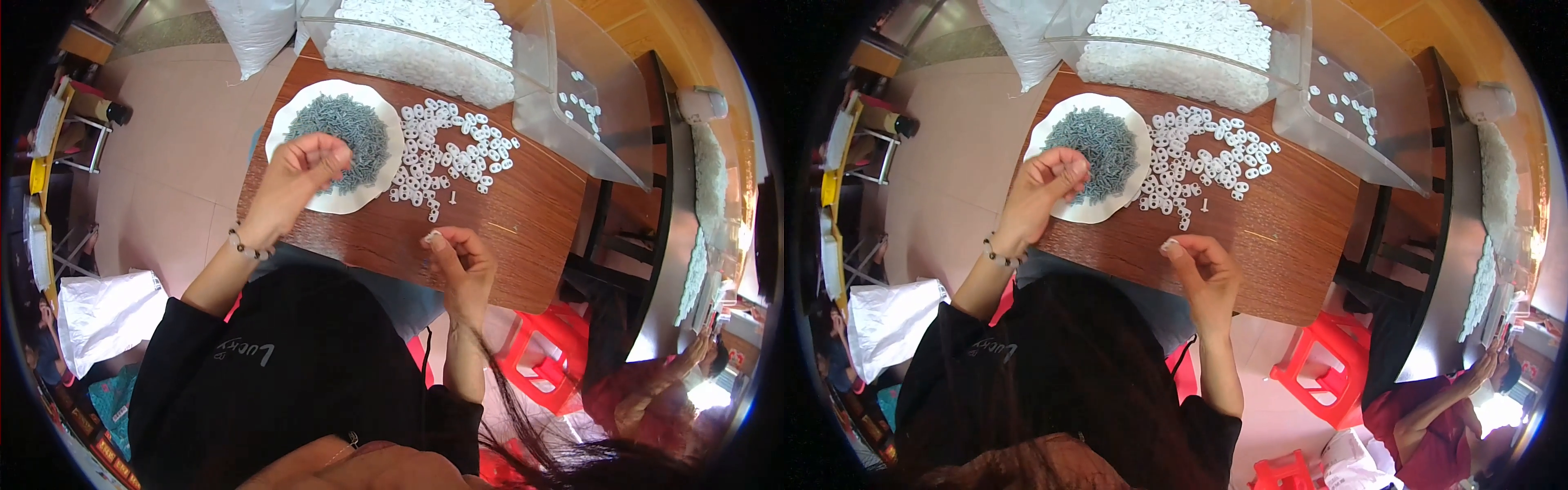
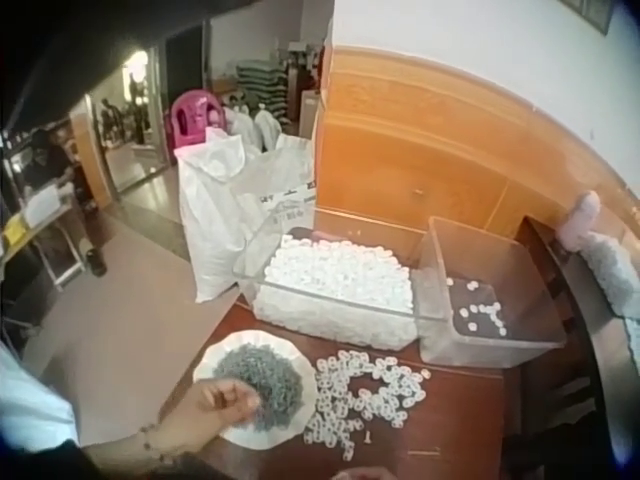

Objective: Manually assembling small white plastic rings and gray components at a workbench.

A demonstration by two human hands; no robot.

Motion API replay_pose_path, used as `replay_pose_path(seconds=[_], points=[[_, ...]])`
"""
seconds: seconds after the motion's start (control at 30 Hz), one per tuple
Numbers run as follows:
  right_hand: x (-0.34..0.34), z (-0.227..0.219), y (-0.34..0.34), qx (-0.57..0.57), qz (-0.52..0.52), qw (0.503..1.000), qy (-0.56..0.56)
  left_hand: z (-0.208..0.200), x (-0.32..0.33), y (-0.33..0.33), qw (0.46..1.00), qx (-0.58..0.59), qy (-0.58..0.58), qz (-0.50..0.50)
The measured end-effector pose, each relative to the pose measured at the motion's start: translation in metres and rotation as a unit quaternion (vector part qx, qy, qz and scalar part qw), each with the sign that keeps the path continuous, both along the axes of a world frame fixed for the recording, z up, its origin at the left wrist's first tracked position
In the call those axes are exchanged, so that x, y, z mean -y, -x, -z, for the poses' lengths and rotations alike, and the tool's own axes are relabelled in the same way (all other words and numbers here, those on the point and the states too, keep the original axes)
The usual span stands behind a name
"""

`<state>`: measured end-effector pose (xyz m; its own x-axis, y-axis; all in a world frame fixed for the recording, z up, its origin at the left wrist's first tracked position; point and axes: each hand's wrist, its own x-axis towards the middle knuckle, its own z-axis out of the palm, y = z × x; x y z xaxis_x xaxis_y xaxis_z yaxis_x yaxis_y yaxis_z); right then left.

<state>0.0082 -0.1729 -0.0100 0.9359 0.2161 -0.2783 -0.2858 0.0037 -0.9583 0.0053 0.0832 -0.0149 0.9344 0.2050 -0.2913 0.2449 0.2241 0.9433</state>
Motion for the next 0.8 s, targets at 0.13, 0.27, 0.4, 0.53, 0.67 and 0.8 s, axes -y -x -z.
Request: replay_pose_path(seconds=[0.13,0.27,0.4,0.53,0.67,0.8], points=[[-0.015,-0.001,-0.006,0.002,-0.042,0.998,-0.036,-0.011,0.037,0.010,0.991,-0.038,0.112,0.060],[-0.016,-0.003,-0.007,-0.011,-0.028,0.997,-0.074,-0.010,0.057,0.013,0.972,-0.051,0.201,0.110],[-0.013,-0.002,-0.005,-0.013,-0.008,0.997,-0.079,-0.007,0.062,0.012,0.970,-0.043,0.213,0.110],[-0.014,-0.004,-0.005,0.012,0.004,0.998,-0.069,-0.007,0.064,0.011,0.973,-0.021,0.209,0.092],[-0.021,-0.003,-0.011,0.051,-0.039,0.997,-0.045,-0.007,0.064,0.012,0.993,0.094,0.037,0.067],[-0.029,-0.008,-0.023,-0.073,-0.119,0.981,-0.132,-0.010,0.066,0.017,0.980,0.196,-0.040,0.012]])
